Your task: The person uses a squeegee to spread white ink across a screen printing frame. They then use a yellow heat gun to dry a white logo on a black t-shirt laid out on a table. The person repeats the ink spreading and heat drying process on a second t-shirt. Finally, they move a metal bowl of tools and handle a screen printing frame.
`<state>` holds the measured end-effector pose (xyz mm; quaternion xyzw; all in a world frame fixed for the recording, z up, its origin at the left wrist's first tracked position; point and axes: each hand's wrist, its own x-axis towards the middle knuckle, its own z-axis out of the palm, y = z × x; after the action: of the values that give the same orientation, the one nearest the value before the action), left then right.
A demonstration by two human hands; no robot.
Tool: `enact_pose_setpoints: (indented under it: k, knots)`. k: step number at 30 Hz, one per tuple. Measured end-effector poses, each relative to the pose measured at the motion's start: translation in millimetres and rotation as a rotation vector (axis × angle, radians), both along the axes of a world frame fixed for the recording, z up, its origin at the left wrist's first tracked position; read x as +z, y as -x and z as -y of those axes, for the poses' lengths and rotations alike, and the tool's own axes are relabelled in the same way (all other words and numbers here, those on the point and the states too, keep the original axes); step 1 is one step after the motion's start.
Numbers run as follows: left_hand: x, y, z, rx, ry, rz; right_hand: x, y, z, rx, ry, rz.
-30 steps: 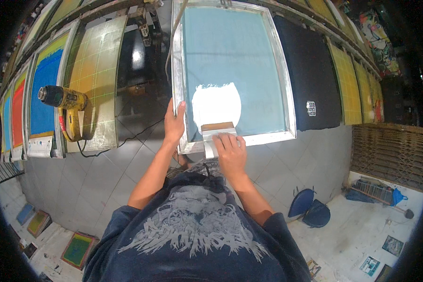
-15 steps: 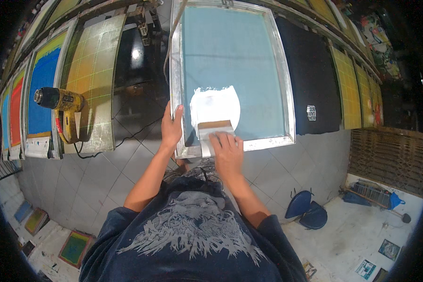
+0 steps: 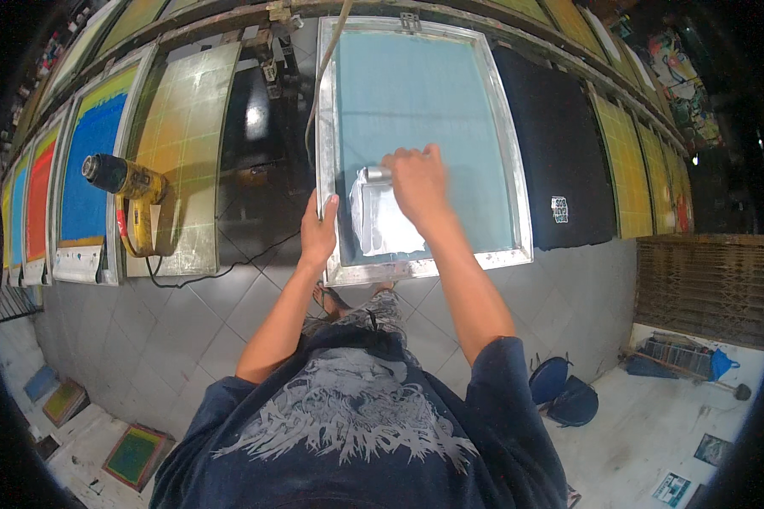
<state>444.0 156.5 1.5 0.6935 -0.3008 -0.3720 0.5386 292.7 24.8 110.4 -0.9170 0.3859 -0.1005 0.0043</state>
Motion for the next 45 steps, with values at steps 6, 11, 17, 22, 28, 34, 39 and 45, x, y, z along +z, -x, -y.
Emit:
enact_pose_setpoints:
  k: [6,11,17,22,28,34,39,45]
  knots:
    - [-1.5,-2.5,-4.2,-0.006,-0.081,-0.147,-17.0,20.5,-67.2,-0.033,-0.026,0.083]
    - [9.4,1.4,-3.9,0.008,-0.052,-0.048,-27.2,54.0,-146.1,-0.042,-0.007,0.086]
    - [0.3,0.8,-5.7,0.02,-0.028,-0.009,4.5,52.1,-147.2,-0.036,-0.042,0.053]
    - [1.5,2.8,-2.8,0.027,-0.029,-0.051,-11.0,58.2,-173.3,-0.066,-0.067,0.044]
    - [-7.9,1.3,-5.3,0.024,0.014,-0.009,-51.8,40.0,-108.9,-0.05,0.058,0.179]
    - [7.8,-1.6,2.1,-0.009,0.005,-0.058,15.3,12.4,-33.8,0.007,-0.062,0.032]
    - [-15.6,-3.4,2.5,0.04,-0.009,-0.014,29.1,36.2,-119.5,0.021,-0.1,-0.073]
    - [-6.8,5.0,-5.9,0.034,-0.001,-0.013,-10.4,54.6,-169.0,-0.038,-0.06,0.036]
